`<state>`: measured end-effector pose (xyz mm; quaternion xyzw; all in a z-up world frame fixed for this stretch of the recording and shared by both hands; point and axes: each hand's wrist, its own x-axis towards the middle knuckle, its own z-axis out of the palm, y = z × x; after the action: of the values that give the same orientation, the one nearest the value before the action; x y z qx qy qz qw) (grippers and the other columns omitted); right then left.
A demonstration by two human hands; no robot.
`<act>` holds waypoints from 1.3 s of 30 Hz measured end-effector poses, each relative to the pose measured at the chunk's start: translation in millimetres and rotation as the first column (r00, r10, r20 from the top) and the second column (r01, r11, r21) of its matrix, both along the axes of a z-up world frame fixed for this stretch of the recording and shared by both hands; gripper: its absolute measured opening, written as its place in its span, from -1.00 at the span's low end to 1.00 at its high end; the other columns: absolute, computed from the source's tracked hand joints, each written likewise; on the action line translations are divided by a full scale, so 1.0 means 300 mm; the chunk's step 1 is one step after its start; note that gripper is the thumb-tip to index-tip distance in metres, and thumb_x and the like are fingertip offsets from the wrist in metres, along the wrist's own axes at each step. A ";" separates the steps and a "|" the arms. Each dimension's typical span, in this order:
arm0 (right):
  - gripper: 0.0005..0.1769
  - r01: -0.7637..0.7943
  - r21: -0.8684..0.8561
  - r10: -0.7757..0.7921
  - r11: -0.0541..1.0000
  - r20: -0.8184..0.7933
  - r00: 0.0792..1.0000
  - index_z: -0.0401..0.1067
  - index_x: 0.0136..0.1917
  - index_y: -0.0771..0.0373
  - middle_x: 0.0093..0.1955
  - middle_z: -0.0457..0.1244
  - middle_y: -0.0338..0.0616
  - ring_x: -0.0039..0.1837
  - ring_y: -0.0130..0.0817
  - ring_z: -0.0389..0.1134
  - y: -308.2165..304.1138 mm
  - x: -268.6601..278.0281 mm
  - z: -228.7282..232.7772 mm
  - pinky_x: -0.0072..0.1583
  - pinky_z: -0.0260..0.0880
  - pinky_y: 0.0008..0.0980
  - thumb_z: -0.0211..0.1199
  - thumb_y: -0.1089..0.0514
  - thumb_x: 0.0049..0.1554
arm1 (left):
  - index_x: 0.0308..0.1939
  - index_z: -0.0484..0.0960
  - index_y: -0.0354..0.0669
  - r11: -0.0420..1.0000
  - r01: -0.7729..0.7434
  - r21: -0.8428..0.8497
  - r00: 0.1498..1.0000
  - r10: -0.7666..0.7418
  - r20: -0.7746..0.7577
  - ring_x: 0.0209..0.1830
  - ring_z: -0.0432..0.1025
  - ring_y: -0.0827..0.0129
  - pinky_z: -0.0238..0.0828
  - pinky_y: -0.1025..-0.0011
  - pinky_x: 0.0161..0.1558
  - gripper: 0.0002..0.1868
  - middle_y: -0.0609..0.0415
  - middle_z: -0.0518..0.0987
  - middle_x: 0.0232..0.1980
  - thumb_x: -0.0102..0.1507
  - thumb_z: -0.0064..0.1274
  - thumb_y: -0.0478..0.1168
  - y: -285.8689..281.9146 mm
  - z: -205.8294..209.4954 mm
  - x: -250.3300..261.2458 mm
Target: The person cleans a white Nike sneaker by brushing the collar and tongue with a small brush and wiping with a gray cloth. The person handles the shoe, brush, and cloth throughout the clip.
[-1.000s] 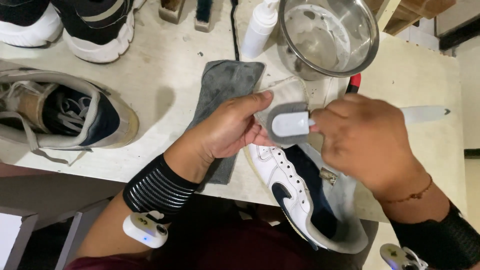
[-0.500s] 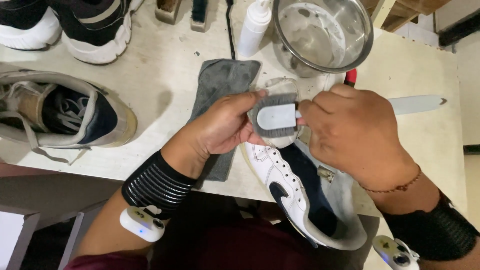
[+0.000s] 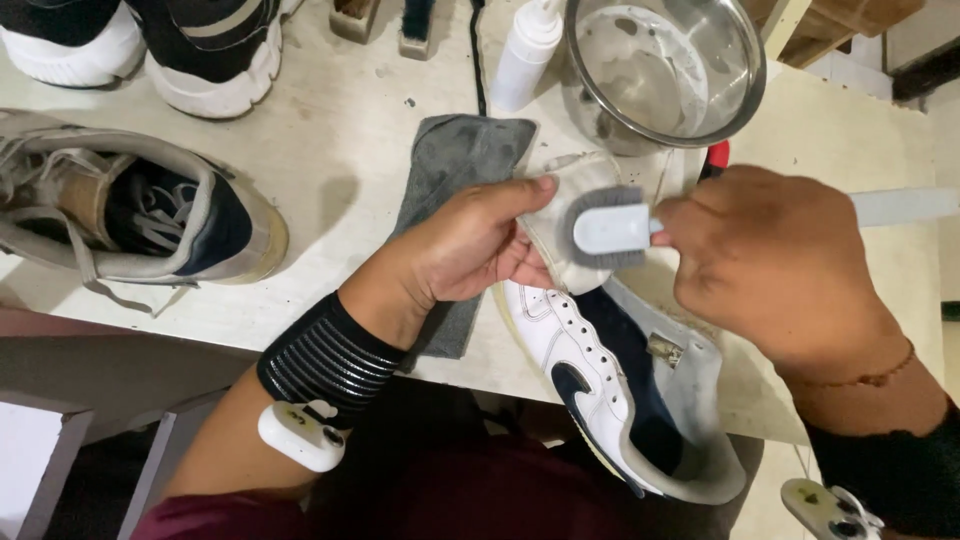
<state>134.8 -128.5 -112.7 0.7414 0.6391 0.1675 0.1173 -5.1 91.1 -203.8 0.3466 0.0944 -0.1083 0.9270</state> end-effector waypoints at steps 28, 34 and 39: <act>-0.65 -0.296 -0.060 0.297 0.953 0.002 0.955 0.20 -0.37 0.23 -0.28 0.12 -0.20 -0.31 -0.35 0.07 0.067 -0.036 -0.004 -0.16 0.15 -0.45 -0.05 0.55 0.17 | 0.25 0.46 -0.50 1.000 -0.016 -0.002 1.000 0.016 -0.020 0.00 0.59 -0.09 0.64 0.08 -0.04 -0.45 -0.41 0.63 0.03 0.39 -0.22 -0.06 0.000 0.017 -0.013; -0.88 -0.020 0.028 0.018 0.999 0.100 0.995 0.43 -0.25 -0.03 -0.31 0.25 -0.46 -0.14 -0.26 0.35 0.029 -0.019 0.013 -0.29 0.08 -0.31 0.28 0.22 0.02 | 0.28 0.43 -0.42 0.996 0.051 0.069 0.998 -0.054 0.045 -0.01 0.59 -0.10 0.61 -0.04 0.11 -0.44 -0.38 0.63 0.02 0.39 -0.28 -0.03 -0.003 0.021 -0.004; -0.84 -0.391 -0.156 0.403 0.907 0.056 0.914 0.30 -0.29 0.18 -0.35 0.13 -0.26 -0.29 -0.27 0.15 0.070 -0.046 0.007 -0.17 0.18 -0.29 0.15 0.24 0.14 | 0.15 0.49 -0.42 0.997 -0.008 -0.075 0.998 0.013 0.063 -0.15 0.61 0.00 0.67 0.04 -0.12 -0.57 -0.26 0.65 -0.10 0.42 -0.17 -0.09 -0.002 -0.052 0.001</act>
<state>121.0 -107.6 -110.8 0.5777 0.7811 0.1740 0.1607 -4.8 90.6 -219.2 0.3145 0.0625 -0.0957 0.9423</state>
